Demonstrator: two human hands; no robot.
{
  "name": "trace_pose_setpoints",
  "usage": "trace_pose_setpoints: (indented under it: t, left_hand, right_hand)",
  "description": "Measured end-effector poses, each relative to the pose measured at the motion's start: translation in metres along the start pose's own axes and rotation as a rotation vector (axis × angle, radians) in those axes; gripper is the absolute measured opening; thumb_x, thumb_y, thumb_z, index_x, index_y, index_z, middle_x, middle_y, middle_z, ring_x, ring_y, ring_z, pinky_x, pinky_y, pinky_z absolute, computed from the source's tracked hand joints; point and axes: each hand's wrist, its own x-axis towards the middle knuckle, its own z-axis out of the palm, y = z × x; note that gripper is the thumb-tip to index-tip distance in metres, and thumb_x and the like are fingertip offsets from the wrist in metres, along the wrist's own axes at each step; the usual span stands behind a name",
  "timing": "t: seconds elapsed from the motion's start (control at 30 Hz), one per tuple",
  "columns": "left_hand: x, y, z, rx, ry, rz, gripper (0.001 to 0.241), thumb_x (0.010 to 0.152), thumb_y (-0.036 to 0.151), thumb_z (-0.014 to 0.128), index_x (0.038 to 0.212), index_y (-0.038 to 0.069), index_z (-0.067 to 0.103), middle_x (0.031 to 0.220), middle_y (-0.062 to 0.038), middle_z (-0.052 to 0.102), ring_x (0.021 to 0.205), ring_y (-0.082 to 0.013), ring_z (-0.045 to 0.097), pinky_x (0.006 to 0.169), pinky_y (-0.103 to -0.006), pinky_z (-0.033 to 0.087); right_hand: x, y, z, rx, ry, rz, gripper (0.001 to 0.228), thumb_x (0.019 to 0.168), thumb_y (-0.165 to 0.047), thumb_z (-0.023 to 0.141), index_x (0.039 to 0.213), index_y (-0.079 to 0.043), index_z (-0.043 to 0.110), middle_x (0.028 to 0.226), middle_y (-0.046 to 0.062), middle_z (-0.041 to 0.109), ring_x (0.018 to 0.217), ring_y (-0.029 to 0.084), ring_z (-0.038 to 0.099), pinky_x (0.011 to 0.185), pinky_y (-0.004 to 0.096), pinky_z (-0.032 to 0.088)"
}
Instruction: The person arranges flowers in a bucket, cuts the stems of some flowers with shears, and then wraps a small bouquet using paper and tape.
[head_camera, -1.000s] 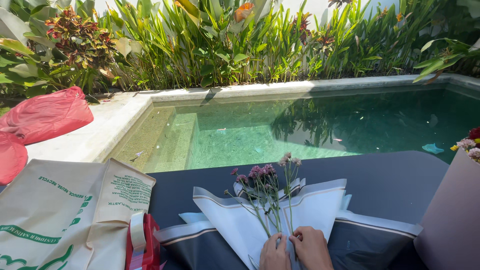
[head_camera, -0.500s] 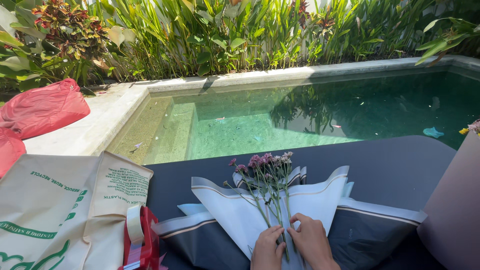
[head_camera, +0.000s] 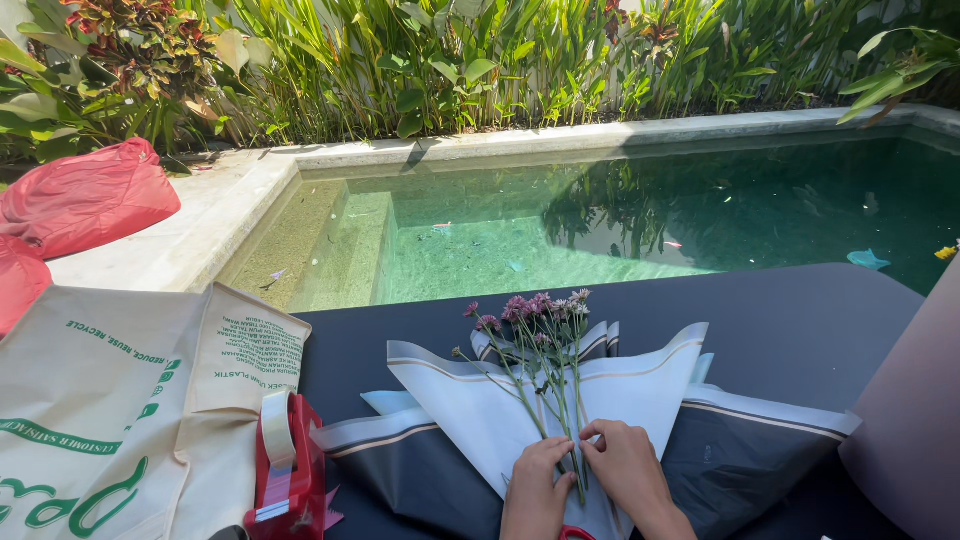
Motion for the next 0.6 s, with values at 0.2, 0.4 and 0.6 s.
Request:
trace_pose_setpoints:
  t: [0.2,0.4,0.6]
  left_hand:
    - [-0.018,0.013,-0.021,-0.139,0.148,-0.008,0.037,0.091,0.007,0.061,0.126,0.013,0.070,0.128,-0.001,0.070,0.122,-0.0163,0.063,0.108,-0.0324,0.047]
    - [-0.064,0.031,-0.083,-0.164,0.435,-0.109,0.032,0.092,0.012,0.057,0.114,0.021,0.077,0.117,0.005,0.076,0.115,-0.0137,0.066,0.102,-0.0313,0.049]
    - [-0.130,0.026,-0.168,-0.011,0.754,-0.434,0.031,0.096,0.013,0.057,0.116,0.030,0.075,0.122,0.012,0.072,0.120,-0.0114,0.060,0.102,-0.0376,0.046]
  right_hand:
    - [-0.030,-0.027,-0.019,0.002,-0.005,-0.057,0.023,0.095,-0.031,0.058,0.107,-0.027,0.077,0.078,-0.003,0.075,0.072,0.016,0.067,0.067,0.033,0.049]
    - [-0.070,-0.083,-0.016,0.014,-0.144,-0.162,0.025,0.098,-0.027,0.057,0.111,-0.025,0.079,0.070,-0.004,0.077,0.065,0.010,0.066,0.070,0.027,0.053]
    - [-0.104,-0.153,0.041,0.090,-0.236,-0.381,0.023,0.092,-0.022,0.062,0.100,-0.025,0.083,0.066,-0.003,0.078,0.069,0.007,0.070,0.078,0.022,0.052]
